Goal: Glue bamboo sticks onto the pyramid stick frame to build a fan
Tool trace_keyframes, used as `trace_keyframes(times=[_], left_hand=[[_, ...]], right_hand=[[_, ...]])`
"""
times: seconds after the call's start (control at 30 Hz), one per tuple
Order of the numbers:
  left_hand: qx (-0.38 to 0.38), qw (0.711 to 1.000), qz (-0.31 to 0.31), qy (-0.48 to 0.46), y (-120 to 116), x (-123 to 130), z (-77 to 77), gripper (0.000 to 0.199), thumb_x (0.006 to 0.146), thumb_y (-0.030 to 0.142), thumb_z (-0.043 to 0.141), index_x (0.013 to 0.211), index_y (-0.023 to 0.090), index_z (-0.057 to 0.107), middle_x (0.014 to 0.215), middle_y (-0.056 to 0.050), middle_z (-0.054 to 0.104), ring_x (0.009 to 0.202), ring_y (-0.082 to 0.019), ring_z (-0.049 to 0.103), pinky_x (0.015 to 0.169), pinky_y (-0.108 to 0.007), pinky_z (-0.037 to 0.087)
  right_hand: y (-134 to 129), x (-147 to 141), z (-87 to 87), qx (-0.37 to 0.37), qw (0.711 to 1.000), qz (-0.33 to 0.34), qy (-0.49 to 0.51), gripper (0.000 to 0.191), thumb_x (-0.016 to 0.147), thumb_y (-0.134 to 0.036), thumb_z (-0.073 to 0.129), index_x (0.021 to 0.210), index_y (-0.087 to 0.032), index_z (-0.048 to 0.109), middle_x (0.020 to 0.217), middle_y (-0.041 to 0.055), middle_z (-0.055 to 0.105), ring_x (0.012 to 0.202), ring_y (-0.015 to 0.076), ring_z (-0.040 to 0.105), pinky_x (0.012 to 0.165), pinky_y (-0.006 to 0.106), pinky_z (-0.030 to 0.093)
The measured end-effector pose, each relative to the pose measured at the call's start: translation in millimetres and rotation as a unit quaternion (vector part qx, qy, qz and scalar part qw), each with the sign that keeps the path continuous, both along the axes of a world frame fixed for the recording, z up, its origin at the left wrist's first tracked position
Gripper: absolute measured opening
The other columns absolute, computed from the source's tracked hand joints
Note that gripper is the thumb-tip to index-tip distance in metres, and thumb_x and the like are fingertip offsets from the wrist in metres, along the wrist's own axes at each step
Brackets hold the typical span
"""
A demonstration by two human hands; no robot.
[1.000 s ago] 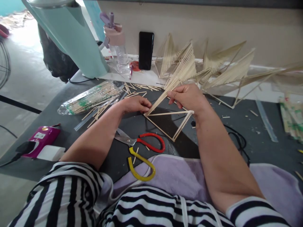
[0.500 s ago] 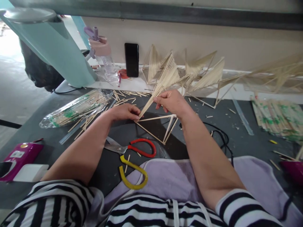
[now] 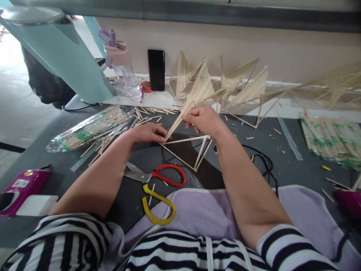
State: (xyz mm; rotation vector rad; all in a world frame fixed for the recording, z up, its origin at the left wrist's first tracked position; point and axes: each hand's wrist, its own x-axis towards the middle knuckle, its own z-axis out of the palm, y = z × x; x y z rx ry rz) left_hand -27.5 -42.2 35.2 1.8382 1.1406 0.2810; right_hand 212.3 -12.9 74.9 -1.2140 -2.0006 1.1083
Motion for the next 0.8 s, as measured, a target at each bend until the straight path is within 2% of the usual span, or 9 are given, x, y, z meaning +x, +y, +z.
trace_keyframes(times=[0.2,0.37,0.63,0.8], left_hand=[[-0.013,1.000,0.008,-0.023,-0.6,-0.4,-1.7,0.029,0.071,0.033,0.071,0.096,0.020,0.077,0.094,-0.003,0.072,0.088,-0.019,0.063,0.081,-0.026,0.046],[-0.031,0.998,0.019,-0.049,-1.1,-0.6,-2.2,0.025,0.069,0.029,0.072,0.090,0.020,0.079,0.092,-0.004,0.073,0.086,-0.019,0.064,0.080,-0.028,0.047],[-0.035,0.999,0.007,-0.036,-0.4,-2.1,-4.5,0.025,0.072,0.028,0.069,0.094,0.019,0.077,0.096,-0.004,0.072,0.089,-0.019,0.064,0.084,-0.029,0.046],[-0.021,0.999,-0.003,-0.027,0.9,-3.0,-5.1,0.029,0.072,0.031,0.070,0.098,0.018,0.076,0.097,-0.004,0.071,0.093,-0.019,0.063,0.087,-0.028,0.045]], right_hand=[[-0.2,0.0,0.1,-0.003,1.000,0.001,0.002,0.025,0.081,-0.029,0.062,0.061,-0.013,0.067,0.050,-0.0010,0.061,0.033,0.0040,0.040,0.039,0.023,0.030],[-2.7,0.1,3.0,0.003,1.000,-0.010,-0.017,0.027,0.081,-0.030,0.063,0.061,-0.013,0.068,0.045,-0.0023,0.056,0.032,0.0042,0.038,0.041,0.024,0.028],[0.1,1.7,-1.9,0.017,1.000,-0.007,-0.010,0.026,0.080,-0.032,0.063,0.062,-0.014,0.069,0.044,-0.0023,0.055,0.033,0.0051,0.039,0.043,0.024,0.032],[-0.5,0.9,-0.5,0.005,1.000,-0.011,-0.006,0.025,0.080,-0.030,0.063,0.062,-0.014,0.068,0.044,-0.0020,0.056,0.033,0.0051,0.039,0.041,0.024,0.030]])
